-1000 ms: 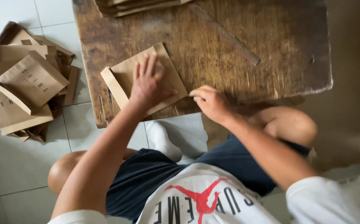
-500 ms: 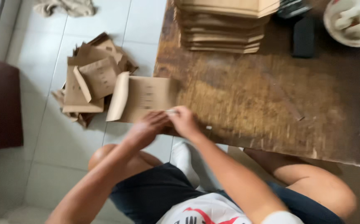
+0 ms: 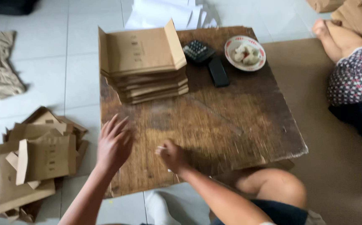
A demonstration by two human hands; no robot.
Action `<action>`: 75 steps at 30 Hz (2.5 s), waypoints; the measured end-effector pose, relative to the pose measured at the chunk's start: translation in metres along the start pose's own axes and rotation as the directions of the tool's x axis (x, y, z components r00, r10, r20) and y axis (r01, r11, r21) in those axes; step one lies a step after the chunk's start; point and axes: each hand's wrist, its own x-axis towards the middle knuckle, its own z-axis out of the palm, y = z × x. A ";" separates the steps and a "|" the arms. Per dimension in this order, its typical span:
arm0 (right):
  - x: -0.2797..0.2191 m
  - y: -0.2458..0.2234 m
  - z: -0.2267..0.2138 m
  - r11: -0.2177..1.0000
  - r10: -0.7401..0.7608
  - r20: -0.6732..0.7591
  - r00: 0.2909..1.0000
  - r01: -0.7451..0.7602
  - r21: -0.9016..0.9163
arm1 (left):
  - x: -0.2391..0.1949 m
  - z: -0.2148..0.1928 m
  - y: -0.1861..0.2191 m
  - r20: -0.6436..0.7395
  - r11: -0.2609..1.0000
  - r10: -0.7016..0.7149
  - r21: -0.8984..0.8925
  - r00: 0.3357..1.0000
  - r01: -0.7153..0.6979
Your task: The person sits on the floor and folds flat brown paper bags into a three-dimensional shape. They use a small white tool to press and crease the edges and corners of each bag. The finished bags are stacked on the table.
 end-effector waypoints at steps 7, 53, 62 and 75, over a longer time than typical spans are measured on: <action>-0.004 0.017 -0.034 0.996 -0.069 -0.196 0.978 0.056 -0.071 | 0.160 0.045 0.000 0.374 0.996 -0.037 0.091 0.927 0.004; -0.027 0.059 -0.081 0.989 0.083 -0.028 0.996 -0.085 -0.124 | -0.070 0.066 0.101 0.306 0.970 0.138 -0.232 0.942 -0.067; -0.034 0.100 -0.080 0.951 0.283 -0.135 0.950 -0.260 0.166 | -0.024 0.106 0.104 0.448 0.998 0.068 -0.046 0.891 -0.053; -0.044 0.060 -0.094 0.916 0.255 -0.071 0.964 -0.217 0.338 | -0.056 0.089 0.085 0.406 0.974 0.217 -0.150 0.888 -0.169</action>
